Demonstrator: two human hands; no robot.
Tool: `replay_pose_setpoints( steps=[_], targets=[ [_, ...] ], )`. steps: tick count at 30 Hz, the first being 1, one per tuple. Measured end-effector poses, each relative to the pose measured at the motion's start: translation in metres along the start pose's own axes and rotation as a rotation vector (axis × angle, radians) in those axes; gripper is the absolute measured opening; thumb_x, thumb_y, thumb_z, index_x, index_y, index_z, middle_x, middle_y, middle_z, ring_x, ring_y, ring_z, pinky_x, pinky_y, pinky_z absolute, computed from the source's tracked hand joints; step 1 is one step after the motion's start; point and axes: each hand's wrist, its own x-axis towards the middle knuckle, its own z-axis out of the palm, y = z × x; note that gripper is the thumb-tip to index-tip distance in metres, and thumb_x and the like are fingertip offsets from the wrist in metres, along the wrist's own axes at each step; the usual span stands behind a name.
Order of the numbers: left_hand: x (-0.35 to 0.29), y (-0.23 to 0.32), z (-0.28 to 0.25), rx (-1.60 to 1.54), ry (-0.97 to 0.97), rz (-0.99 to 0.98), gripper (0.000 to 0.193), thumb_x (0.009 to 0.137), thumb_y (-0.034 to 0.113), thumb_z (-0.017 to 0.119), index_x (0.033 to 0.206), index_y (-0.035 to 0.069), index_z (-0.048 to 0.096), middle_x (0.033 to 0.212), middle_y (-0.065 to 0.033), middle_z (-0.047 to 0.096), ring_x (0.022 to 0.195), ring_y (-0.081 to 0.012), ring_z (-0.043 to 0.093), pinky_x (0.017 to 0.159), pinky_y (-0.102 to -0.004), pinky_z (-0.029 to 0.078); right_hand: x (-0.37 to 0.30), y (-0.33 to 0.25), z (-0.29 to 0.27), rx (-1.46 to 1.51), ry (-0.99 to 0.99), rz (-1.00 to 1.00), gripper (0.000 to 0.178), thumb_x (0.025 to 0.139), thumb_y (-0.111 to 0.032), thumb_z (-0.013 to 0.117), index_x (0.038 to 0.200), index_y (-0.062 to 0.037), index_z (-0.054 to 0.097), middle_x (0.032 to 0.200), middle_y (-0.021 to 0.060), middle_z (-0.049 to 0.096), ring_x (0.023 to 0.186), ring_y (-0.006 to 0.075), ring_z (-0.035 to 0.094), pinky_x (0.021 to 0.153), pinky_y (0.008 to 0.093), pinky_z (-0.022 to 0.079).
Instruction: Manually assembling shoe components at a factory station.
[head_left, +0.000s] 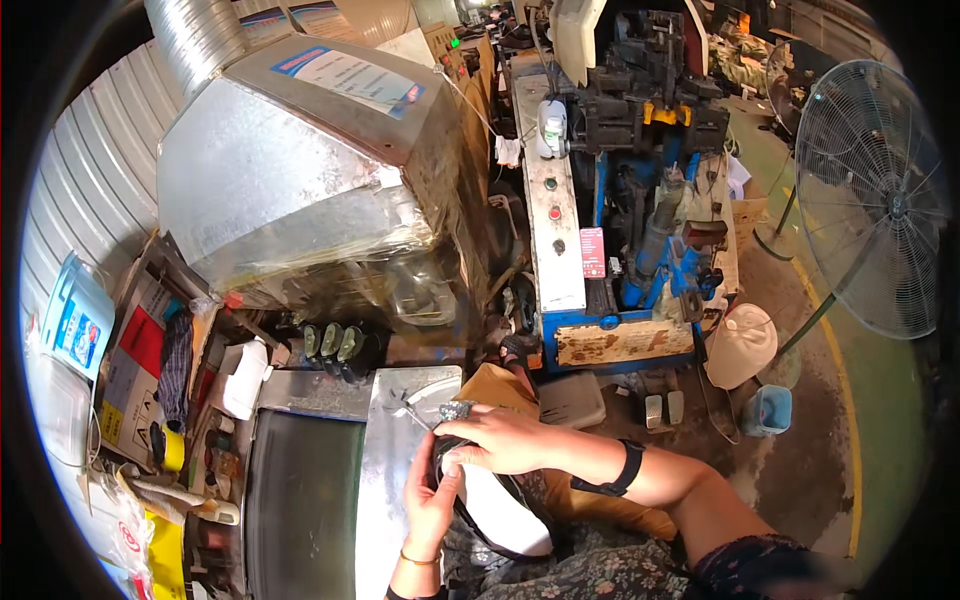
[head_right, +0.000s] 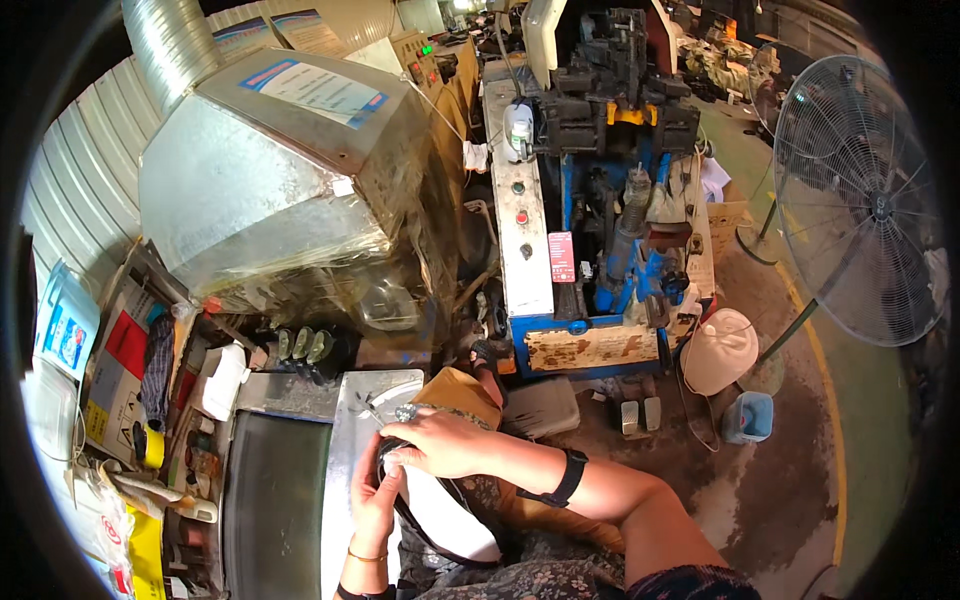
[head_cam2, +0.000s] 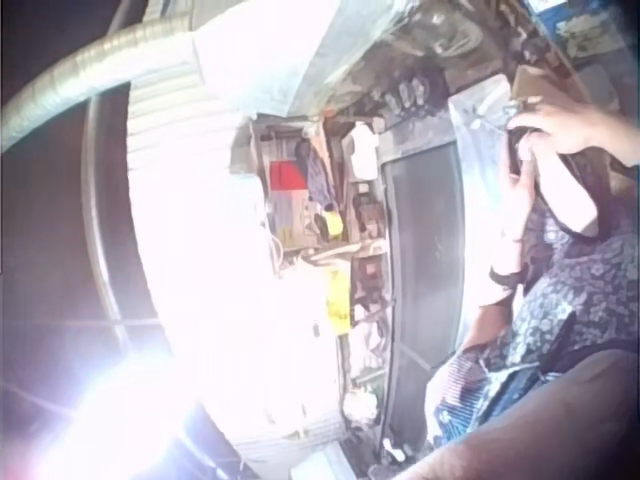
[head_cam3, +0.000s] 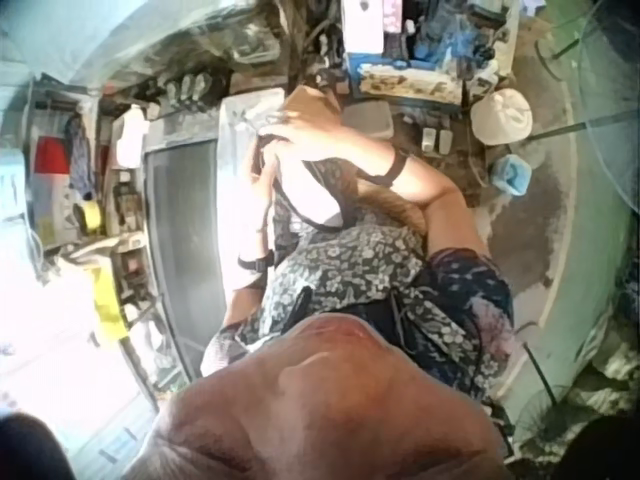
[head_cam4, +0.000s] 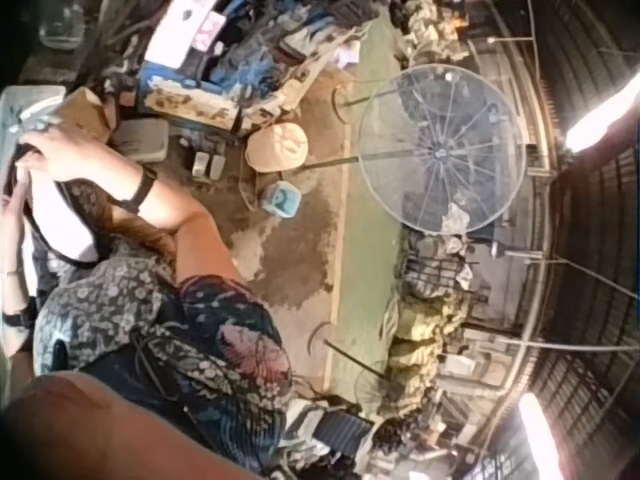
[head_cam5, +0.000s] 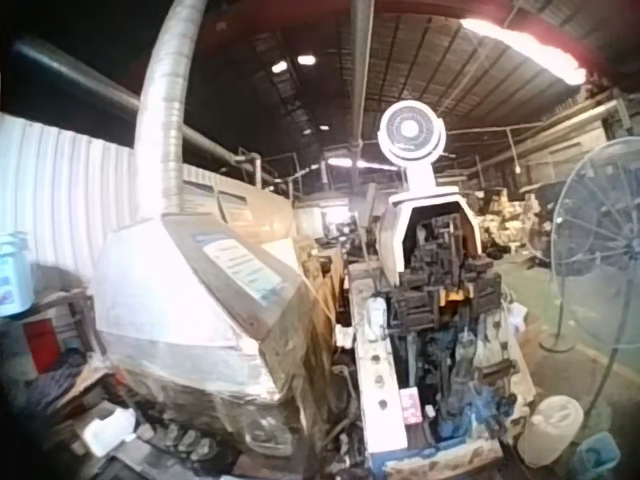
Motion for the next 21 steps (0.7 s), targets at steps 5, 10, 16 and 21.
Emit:
replay_pose_setpoints(
  steps=[5,10,16,21],
  targets=[
    [0.011,-0.010,-0.007,0.057,-0.079,-0.053,0.065,0.093,0.006,0.060,0.147,-0.006,0.026,0.138,-0.0138,0.047,0.127,-0.0209,0.044,0.109,-0.0328,0.032,0.008,-0.001,0.003,-0.006,-0.030,0.051,0.041,0.094,-0.034,0.057,0.129,-0.0132,0.055,0.107,0.0147,0.065,0.103,0.0342,0.057,0.088,0.0447,0.048],
    [0.011,-0.024,-0.008,0.191,-0.049,0.013,0.063,0.093,0.011,0.061,0.145,-0.007,0.030,0.141,-0.0181,0.044,0.130,-0.0246,0.043,0.110,-0.0352,0.032,0.003,0.005,0.023,-0.063,0.102,0.071,0.035,0.092,-0.032,0.061,0.121,-0.0127,0.061,0.106,0.0111,0.068,0.095,0.0330,0.060,0.082,0.0438,0.050],
    [0.027,-0.029,-0.019,0.447,-0.078,0.118,0.059,0.090,0.010,0.063,0.141,-0.005,0.038,0.153,-0.0261,0.029,0.141,-0.0305,0.033,0.113,-0.0371,0.028,-0.043,-0.024,0.034,0.174,0.443,0.202,0.051,0.092,-0.025,0.061,0.137,-0.0042,0.046,0.109,0.0220,0.065,0.109,0.0381,0.059,0.094,0.0449,0.046],
    [0.039,-0.001,-0.009,0.075,-0.182,-0.083,0.058,0.088,0.005,0.065,0.140,0.000,0.041,0.135,-0.0111,0.049,0.124,-0.0187,0.046,0.105,-0.0313,0.038,-0.077,-0.014,0.040,0.298,0.262,0.549,0.038,0.096,-0.015,0.058,0.131,-0.0013,0.054,0.097,0.0159,0.071,0.086,0.0204,0.068,0.075,0.0324,0.054]
  ],
)
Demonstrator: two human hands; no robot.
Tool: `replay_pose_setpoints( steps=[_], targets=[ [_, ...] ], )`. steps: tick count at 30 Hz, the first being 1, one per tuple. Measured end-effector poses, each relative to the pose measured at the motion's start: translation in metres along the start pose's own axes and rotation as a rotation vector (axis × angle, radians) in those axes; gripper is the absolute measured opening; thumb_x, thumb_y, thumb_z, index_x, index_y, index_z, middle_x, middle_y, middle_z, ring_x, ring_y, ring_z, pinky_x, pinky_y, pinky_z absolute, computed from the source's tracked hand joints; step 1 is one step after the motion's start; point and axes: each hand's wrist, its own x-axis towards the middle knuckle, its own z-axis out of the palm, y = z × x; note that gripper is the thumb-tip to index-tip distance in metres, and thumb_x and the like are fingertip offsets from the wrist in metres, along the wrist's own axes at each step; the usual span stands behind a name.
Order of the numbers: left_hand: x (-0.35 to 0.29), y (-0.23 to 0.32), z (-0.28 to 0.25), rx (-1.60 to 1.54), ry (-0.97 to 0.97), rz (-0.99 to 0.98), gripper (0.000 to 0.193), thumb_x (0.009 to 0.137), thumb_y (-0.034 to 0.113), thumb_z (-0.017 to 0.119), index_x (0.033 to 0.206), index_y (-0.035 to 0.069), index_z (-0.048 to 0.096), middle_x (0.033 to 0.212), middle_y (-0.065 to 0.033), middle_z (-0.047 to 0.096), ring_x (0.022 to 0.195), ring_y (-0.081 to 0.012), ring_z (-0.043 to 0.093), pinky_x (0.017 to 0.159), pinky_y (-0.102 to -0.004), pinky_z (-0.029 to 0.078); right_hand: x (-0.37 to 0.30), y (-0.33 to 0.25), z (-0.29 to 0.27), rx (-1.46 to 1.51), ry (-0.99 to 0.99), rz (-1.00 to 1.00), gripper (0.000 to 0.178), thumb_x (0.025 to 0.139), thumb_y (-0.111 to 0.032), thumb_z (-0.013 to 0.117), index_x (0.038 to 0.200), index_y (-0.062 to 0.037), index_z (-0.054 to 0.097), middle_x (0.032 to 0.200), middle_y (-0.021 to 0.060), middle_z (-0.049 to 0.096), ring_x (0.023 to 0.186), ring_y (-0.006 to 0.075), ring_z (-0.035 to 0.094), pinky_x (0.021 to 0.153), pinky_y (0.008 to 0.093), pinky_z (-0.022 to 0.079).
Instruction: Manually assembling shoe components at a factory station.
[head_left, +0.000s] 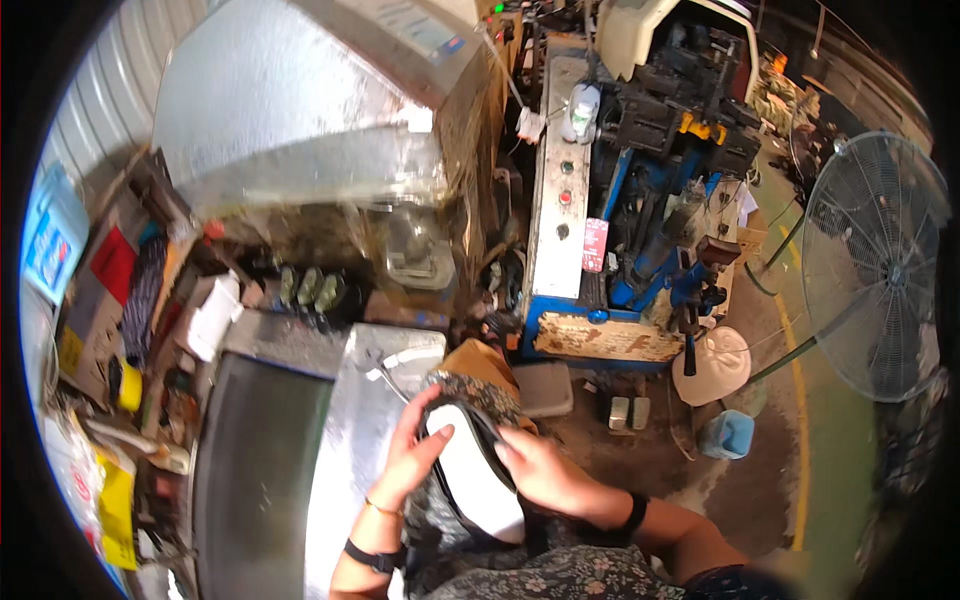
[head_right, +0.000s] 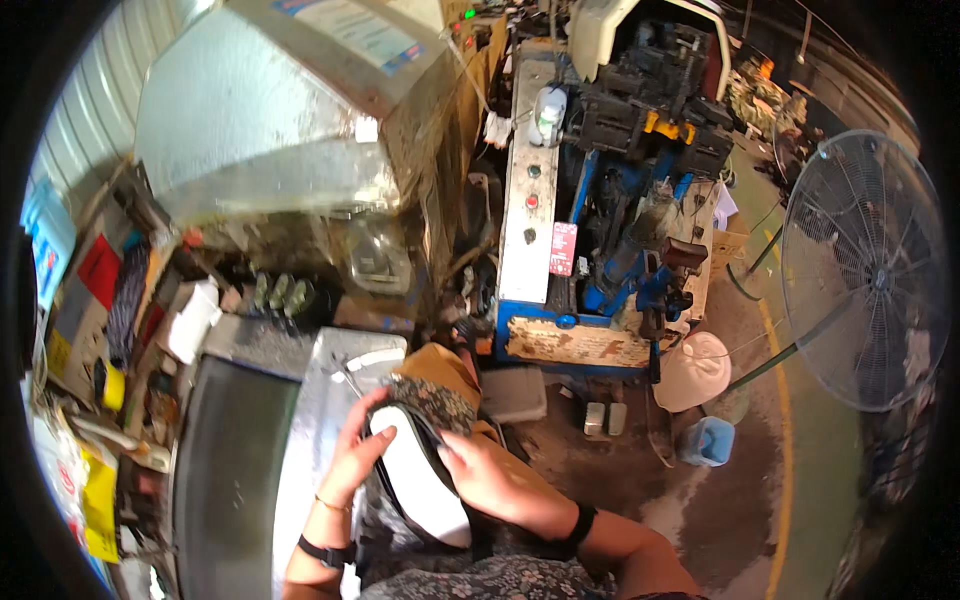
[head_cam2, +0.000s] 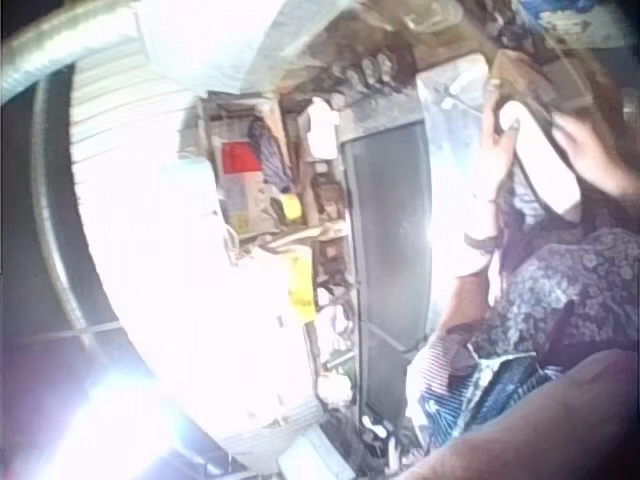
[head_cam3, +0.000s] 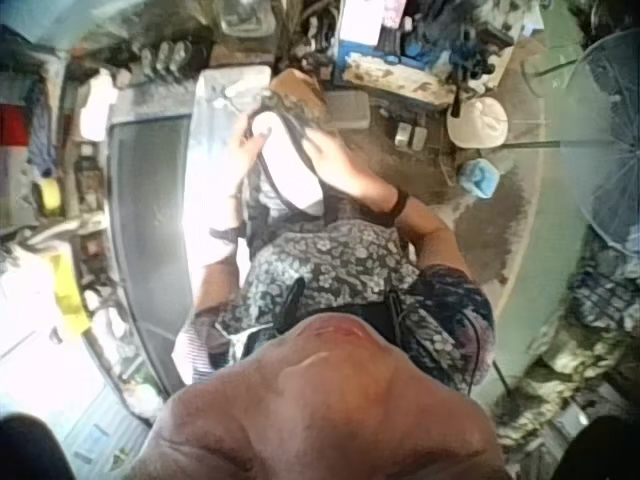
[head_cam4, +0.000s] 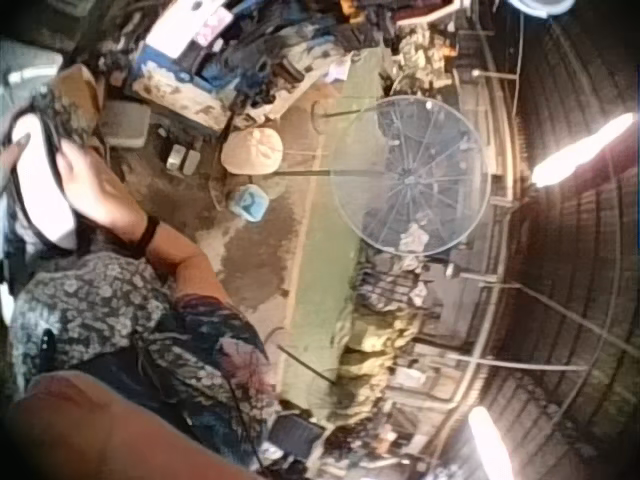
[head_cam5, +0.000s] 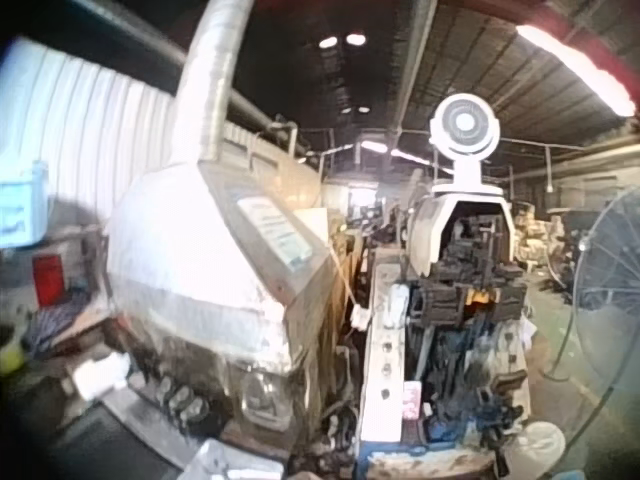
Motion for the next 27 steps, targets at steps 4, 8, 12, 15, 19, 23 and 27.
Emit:
replay_pose_setpoints(
  steps=[4,8,12,15,19,23,27],
  targets=[
    [-0.011,-0.011,0.000,0.016,0.039,0.059,0.059,0.088,0.004,0.067,0.140,0.001,0.039,0.125,-0.0073,0.054,0.116,-0.0150,0.049,0.101,-0.0288,0.040,0.009,0.034,-0.002,0.341,-0.058,-0.096,0.031,0.097,-0.013,0.059,0.123,0.0047,0.060,0.107,0.0091,0.070,0.094,0.0107,0.062,0.082,0.0269,0.051],
    [-0.017,-0.023,0.006,-0.105,0.058,-0.044,0.057,0.089,0.005,0.066,0.140,0.002,0.038,0.124,-0.0065,0.055,0.114,-0.0144,0.050,0.099,-0.0283,0.041,0.021,0.062,0.030,0.384,0.044,0.099,0.048,0.105,-0.035,0.036,0.130,0.0022,0.054,0.110,0.0139,0.063,0.101,0.0261,0.063,0.091,0.0340,0.049],
    [-0.018,-0.039,0.002,-0.193,0.065,-0.075,0.058,0.090,0.007,0.066,0.140,0.003,0.037,0.121,-0.0061,0.055,0.111,-0.0133,0.051,0.096,-0.0278,0.043,0.017,0.028,0.040,-0.414,0.072,-0.243,0.044,0.102,-0.028,0.043,0.124,0.0084,0.054,0.092,0.0207,0.065,0.085,0.0366,0.066,0.078,0.0383,0.053],
    [-0.013,-0.048,0.000,-0.115,0.128,-0.024,0.056,0.090,0.008,0.066,0.137,0.003,0.037,0.117,-0.0073,0.056,0.105,-0.0131,0.053,0.091,-0.0276,0.046,0.027,-0.010,0.042,-0.745,0.139,-0.323,0.043,0.094,-0.023,0.054,0.113,0.0151,0.057,0.068,0.0178,0.065,0.061,0.0328,0.067,0.058,0.0388,0.055],
    [-0.011,-0.041,-0.006,0.107,0.115,-0.034,0.053,0.090,0.012,0.067,0.135,0.002,0.041,0.115,-0.0085,0.058,0.105,-0.0154,0.054,0.089,-0.0294,0.048,0.017,-0.017,0.036,-0.784,0.087,-0.305,0.043,0.095,-0.023,0.052,0.120,0.0117,0.048,0.081,0.0218,0.062,0.069,0.0344,0.065,0.062,0.0398,0.053],
    [-0.016,-0.038,-0.001,-0.228,-0.020,-0.058,0.062,0.088,0.009,0.068,0.141,0.005,0.037,0.123,-0.0065,0.056,0.113,-0.0152,0.052,0.099,-0.0296,0.042,-0.025,0.026,0.038,-0.237,-0.100,-0.181,0.068,0.102,-0.034,0.041,0.153,-0.0034,0.006,0.146,0.0332,0.034,0.125,0.0494,0.045,0.101,0.0474,0.042],
    [-0.040,-0.075,0.015,-0.585,0.505,-0.207,0.050,0.103,0.034,0.041,0.137,-0.003,0.046,0.135,-0.0109,0.055,0.120,-0.0227,0.054,0.103,-0.0317,0.041,-0.001,0.005,0.041,-0.083,-0.178,0.002,0.070,0.101,-0.038,0.040,0.153,-0.0031,0.008,0.150,0.0299,0.030,0.129,0.0464,0.043,0.106,0.0440,0.038]
  ],
)
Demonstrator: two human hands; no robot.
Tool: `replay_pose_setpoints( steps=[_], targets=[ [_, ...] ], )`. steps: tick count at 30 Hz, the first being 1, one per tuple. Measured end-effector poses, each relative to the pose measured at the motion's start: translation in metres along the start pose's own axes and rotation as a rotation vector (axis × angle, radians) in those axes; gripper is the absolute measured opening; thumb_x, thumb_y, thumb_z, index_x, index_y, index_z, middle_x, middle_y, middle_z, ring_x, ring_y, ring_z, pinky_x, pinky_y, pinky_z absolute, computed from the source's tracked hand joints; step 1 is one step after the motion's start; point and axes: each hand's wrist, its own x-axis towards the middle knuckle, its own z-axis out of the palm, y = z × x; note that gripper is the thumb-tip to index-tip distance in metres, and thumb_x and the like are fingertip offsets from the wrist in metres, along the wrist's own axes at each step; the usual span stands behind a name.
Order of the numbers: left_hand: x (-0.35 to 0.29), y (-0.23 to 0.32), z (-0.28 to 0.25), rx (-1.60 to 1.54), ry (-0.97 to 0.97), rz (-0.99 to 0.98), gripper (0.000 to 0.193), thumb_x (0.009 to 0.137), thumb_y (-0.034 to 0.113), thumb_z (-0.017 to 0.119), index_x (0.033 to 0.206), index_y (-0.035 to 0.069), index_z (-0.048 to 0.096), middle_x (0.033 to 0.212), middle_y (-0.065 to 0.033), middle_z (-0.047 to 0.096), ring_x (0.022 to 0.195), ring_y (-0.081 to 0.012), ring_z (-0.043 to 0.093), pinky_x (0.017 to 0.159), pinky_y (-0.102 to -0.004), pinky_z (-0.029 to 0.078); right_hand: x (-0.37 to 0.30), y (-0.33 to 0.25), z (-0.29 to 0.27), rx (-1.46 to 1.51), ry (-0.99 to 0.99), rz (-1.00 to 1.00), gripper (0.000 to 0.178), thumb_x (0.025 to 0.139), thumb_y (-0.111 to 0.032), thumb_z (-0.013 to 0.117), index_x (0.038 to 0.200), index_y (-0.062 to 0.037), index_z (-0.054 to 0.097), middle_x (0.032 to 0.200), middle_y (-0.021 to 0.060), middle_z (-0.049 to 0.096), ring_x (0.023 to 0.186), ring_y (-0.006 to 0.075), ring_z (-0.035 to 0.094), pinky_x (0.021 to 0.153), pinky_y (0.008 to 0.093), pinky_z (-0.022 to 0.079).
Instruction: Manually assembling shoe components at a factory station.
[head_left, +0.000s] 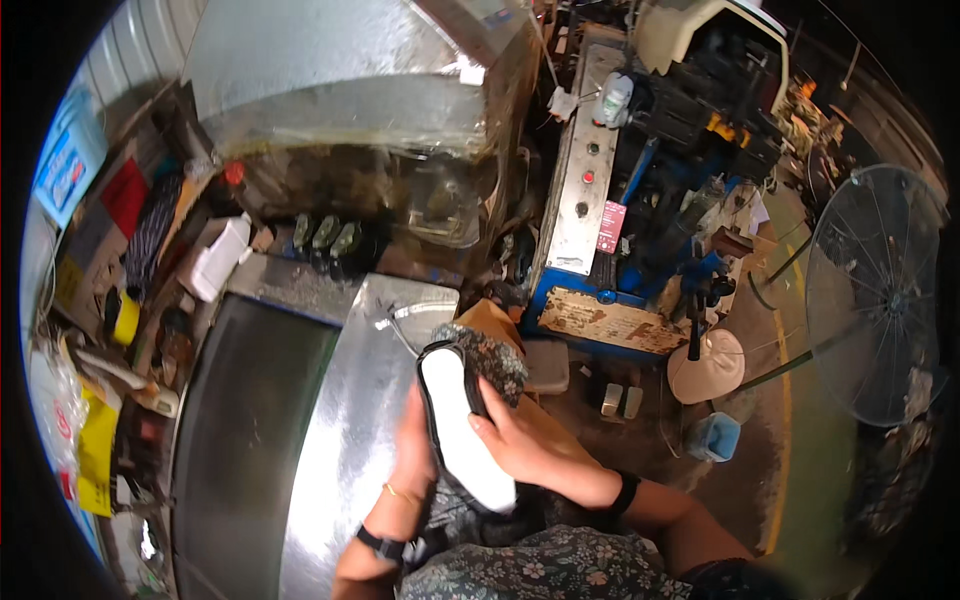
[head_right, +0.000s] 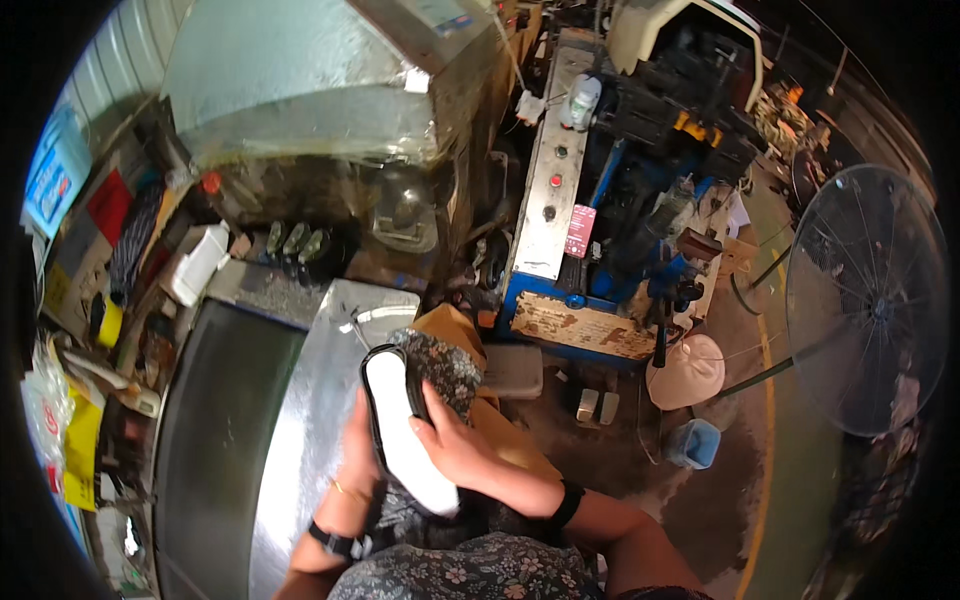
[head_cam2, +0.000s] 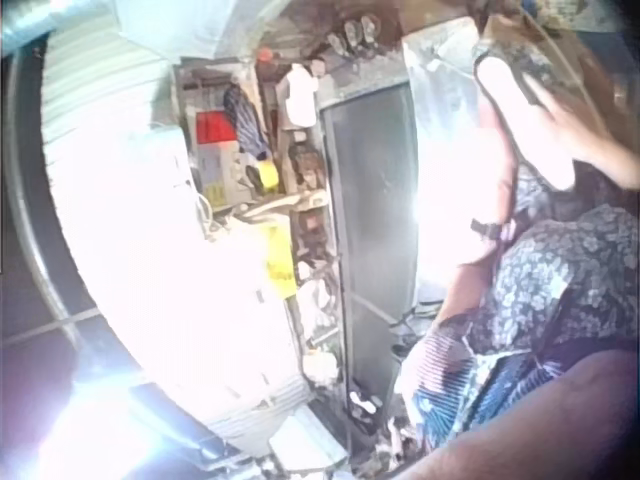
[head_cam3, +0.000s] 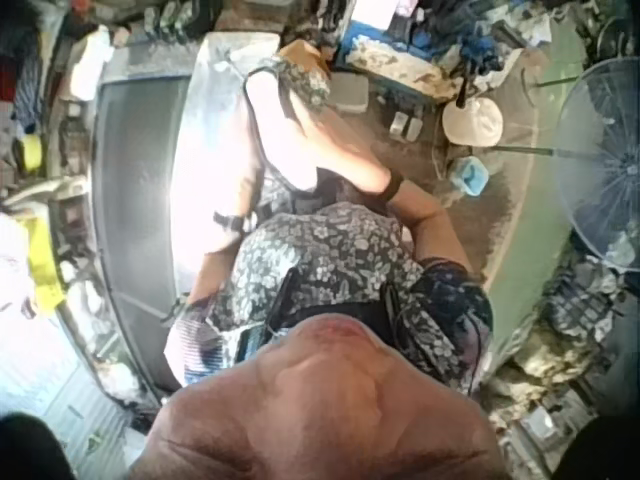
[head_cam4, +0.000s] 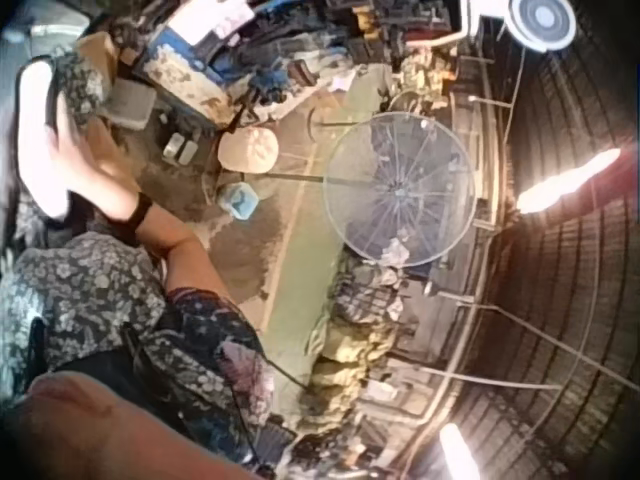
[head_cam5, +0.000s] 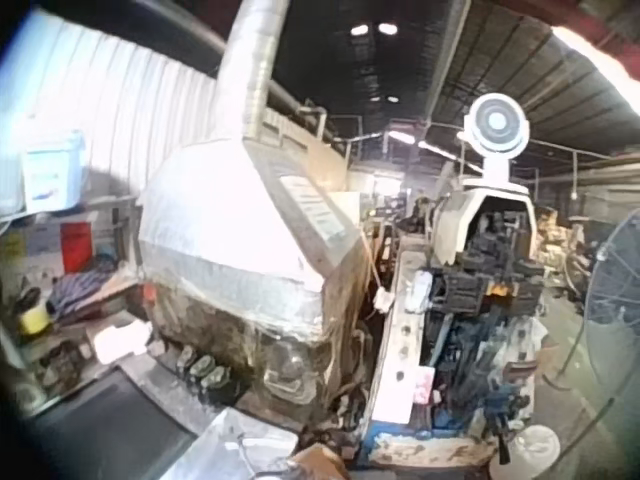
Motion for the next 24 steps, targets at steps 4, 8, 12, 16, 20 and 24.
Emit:
replay_pose_setpoints(
  steps=[4,8,12,16,20,24],
  targets=[
    [-0.032,0.045,0.007,1.230,0.127,0.314,0.042,0.103,0.029,0.037,0.110,-0.006,0.060,0.091,-0.0263,0.068,0.087,-0.0434,0.065,0.077,-0.0469,0.052,-0.002,-0.028,0.014,-0.246,-0.006,0.037,0.073,0.100,-0.038,0.042,0.151,0.0010,0.007,0.141,0.0310,0.038,0.101,0.0487,0.059,0.084,0.0488,0.052],
    [-0.036,0.065,0.009,1.803,0.005,0.245,0.040,0.101,0.025,0.039,0.120,-0.009,0.050,0.081,-0.0313,0.065,0.076,-0.0500,0.062,0.065,-0.0535,0.051,-0.003,-0.014,0.027,-0.247,0.149,-0.098,0.075,0.099,-0.038,0.044,0.152,-0.0019,0.006,0.139,0.0309,0.040,0.095,0.0484,0.061,0.077,0.0497,0.053],
    [-0.089,0.037,0.036,1.204,-0.021,0.687,0.056,0.101,0.020,0.039,0.145,-0.006,0.017,0.109,-0.0359,0.060,0.098,-0.0479,0.062,0.082,-0.0466,0.051,-0.011,0.007,0.033,-0.046,0.146,-0.196,0.071,0.098,-0.034,0.050,0.152,-0.0035,0.014,0.144,0.0290,0.037,0.116,0.0480,0.052,0.093,0.0472,0.047],
    [-0.056,-0.003,-0.017,1.046,0.035,0.634,0.041,0.100,0.018,0.038,0.133,-0.005,0.044,0.114,-0.0290,0.060,0.099,-0.0422,0.062,0.087,-0.0424,0.049,-0.010,-0.016,0.030,-0.159,0.253,-0.174,0.067,0.097,-0.033,0.053,0.150,-0.0046,0.022,0.140,0.0283,0.043,0.114,0.0462,0.055,0.090,0.0460,0.050],
    [-0.064,-0.021,-0.018,0.686,0.017,0.479,0.042,0.104,0.022,0.030,0.132,-0.005,0.046,0.122,-0.0208,0.058,0.110,-0.0307,0.057,0.096,-0.0374,0.044,-0.005,0.012,0.033,-0.082,0.312,-0.283,0.065,0.097,-0.034,0.052,0.149,-0.0090,0.025,0.143,0.0224,0.043,0.111,0.0431,0.057,0.083,0.0449,0.053],
    [-0.071,-0.031,-0.032,0.621,-0.160,0.528,0.047,0.105,0.026,0.026,0.135,-0.006,0.044,0.131,-0.0211,0.053,0.122,-0.0300,0.051,0.103,-0.0373,0.039,-0.022,0.014,0.038,-0.079,0.295,-0.360,0.064,0.098,-0.033,0.050,0.149,-0.0042,0.024,0.141,0.0256,0.043,0.114,0.0433,0.055,0.088,0.0447,0.051]
  ],
)
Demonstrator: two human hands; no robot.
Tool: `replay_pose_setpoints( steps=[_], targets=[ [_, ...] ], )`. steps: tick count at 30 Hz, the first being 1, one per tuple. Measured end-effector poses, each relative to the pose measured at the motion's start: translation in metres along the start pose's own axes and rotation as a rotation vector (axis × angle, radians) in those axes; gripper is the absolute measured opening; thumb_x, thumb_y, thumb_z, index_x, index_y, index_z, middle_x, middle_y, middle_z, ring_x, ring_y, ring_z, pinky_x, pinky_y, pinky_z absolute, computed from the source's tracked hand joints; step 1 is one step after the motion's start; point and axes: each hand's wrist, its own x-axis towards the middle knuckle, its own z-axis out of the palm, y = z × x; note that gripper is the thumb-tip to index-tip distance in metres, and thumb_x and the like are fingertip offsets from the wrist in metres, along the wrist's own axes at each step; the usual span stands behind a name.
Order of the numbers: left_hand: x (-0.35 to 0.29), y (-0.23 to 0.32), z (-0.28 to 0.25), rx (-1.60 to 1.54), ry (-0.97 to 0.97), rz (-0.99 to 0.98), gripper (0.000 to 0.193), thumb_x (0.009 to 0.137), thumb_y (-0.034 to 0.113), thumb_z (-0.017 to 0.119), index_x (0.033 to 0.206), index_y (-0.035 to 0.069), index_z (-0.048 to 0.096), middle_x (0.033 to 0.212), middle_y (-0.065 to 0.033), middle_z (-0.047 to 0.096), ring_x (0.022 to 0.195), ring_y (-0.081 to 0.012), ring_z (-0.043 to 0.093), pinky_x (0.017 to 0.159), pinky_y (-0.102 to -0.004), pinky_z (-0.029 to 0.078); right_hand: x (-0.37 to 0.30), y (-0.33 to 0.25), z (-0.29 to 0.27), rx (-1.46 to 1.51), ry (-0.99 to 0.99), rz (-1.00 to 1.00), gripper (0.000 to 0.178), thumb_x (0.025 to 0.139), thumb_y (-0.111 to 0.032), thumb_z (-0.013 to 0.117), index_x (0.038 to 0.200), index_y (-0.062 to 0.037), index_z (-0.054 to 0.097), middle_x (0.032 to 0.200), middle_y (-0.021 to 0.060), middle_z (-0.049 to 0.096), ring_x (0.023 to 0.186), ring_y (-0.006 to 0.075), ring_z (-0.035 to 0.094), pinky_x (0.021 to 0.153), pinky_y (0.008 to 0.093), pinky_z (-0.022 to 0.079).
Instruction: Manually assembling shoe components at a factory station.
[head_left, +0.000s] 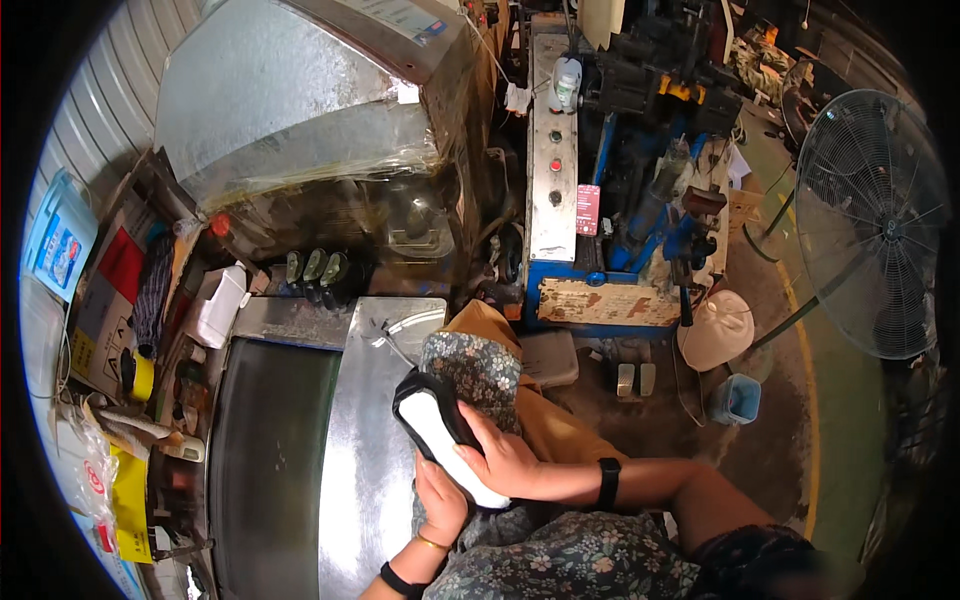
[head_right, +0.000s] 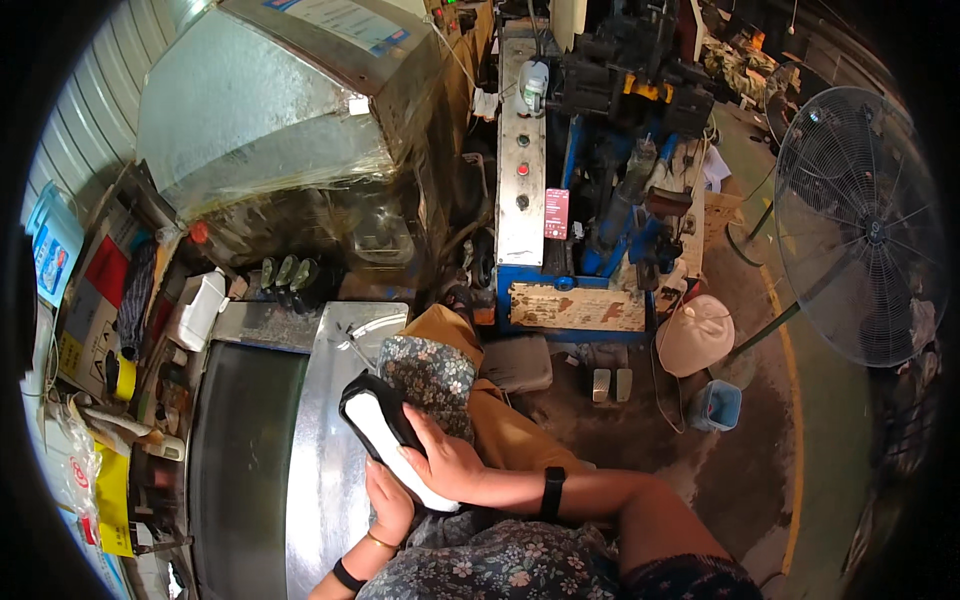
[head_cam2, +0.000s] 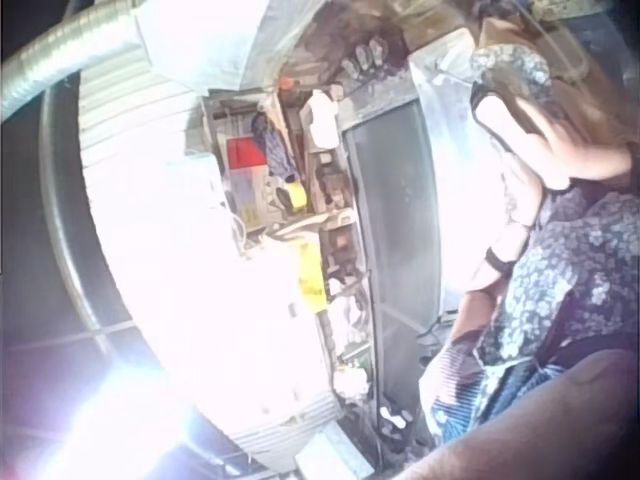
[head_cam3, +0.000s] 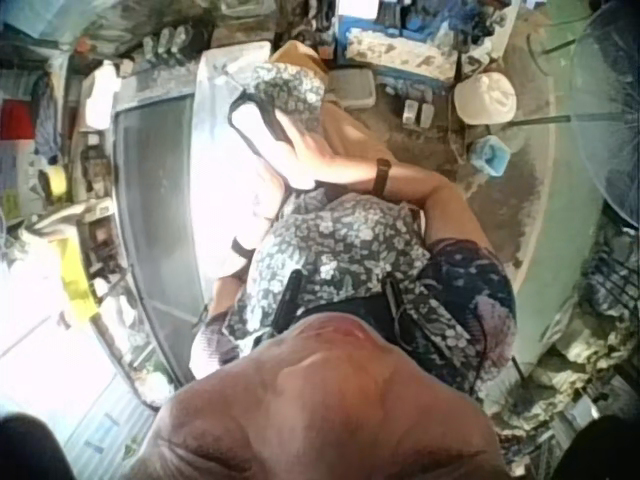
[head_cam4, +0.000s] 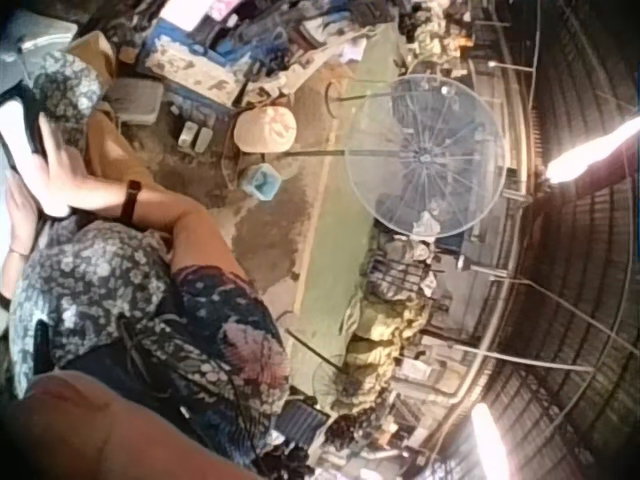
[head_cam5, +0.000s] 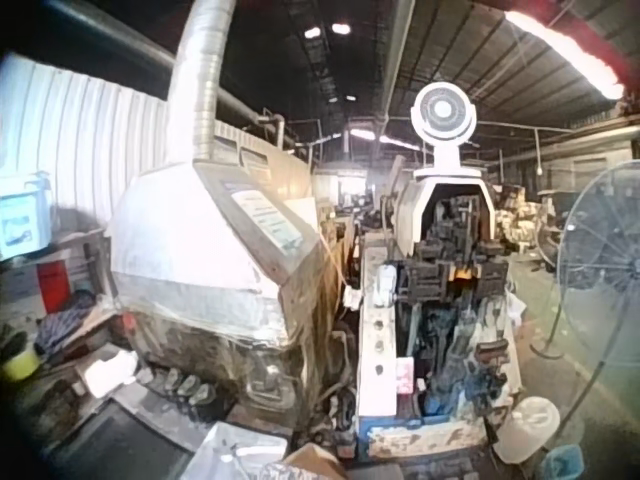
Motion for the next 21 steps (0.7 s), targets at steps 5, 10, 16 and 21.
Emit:
replay_pose_setpoints(
  steps=[5,10,16,21],
  targets=[
    [0.056,0.026,0.001,-0.106,-0.101,-0.125,0.060,0.105,0.041,0.024,0.145,-0.002,0.034,0.139,-0.0170,0.047,0.128,-0.0277,0.045,0.109,-0.0375,0.033,0.003,0.013,0.008,0.046,0.055,0.100,0.067,0.101,-0.036,0.044,0.149,0.0021,0.016,0.141,0.0339,0.038,0.112,0.0491,0.054,0.091,0.0461,0.049],
    [0.120,0.037,-0.009,-0.529,-0.240,-0.402,0.061,0.102,0.055,0.028,0.133,0.006,0.049,0.124,-0.0095,0.059,0.113,-0.0207,0.057,0.100,-0.0344,0.045,0.027,-0.021,-0.047,-0.022,-0.322,0.235,0.067,0.102,-0.043,0.038,0.147,0.0033,0.020,0.138,0.0344,0.041,0.114,0.0488,0.054,0.093,0.0474,0.047],
    [0.113,0.038,0.009,-0.318,-0.233,-0.326,0.029,0.104,0.024,0.046,0.123,0.005,0.055,0.120,-0.0037,0.057,0.112,-0.0123,0.051,0.099,-0.0267,0.040,0.100,0.033,-0.036,0.796,-0.174,0.208,0.046,0.106,-0.035,0.038,0.140,-0.0049,0.045,0.145,0.0121,0.045,0.135,0.0209,0.040,0.113,0.0319,0.028],
    [0.123,0.040,0.010,-0.446,-0.287,-0.325,0.037,0.104,0.030,0.045,0.126,0.002,0.054,0.125,-0.0066,0.056,0.119,-0.0157,0.049,0.105,-0.0303,0.035,0.117,0.030,-0.025,0.860,-0.327,0.234,0.035,0.104,-0.026,0.045,0.128,-0.0040,0.058,0.137,0.0064,0.049,0.128,0.0166,0.044,0.109,0.0302,0.033]
  ],
)
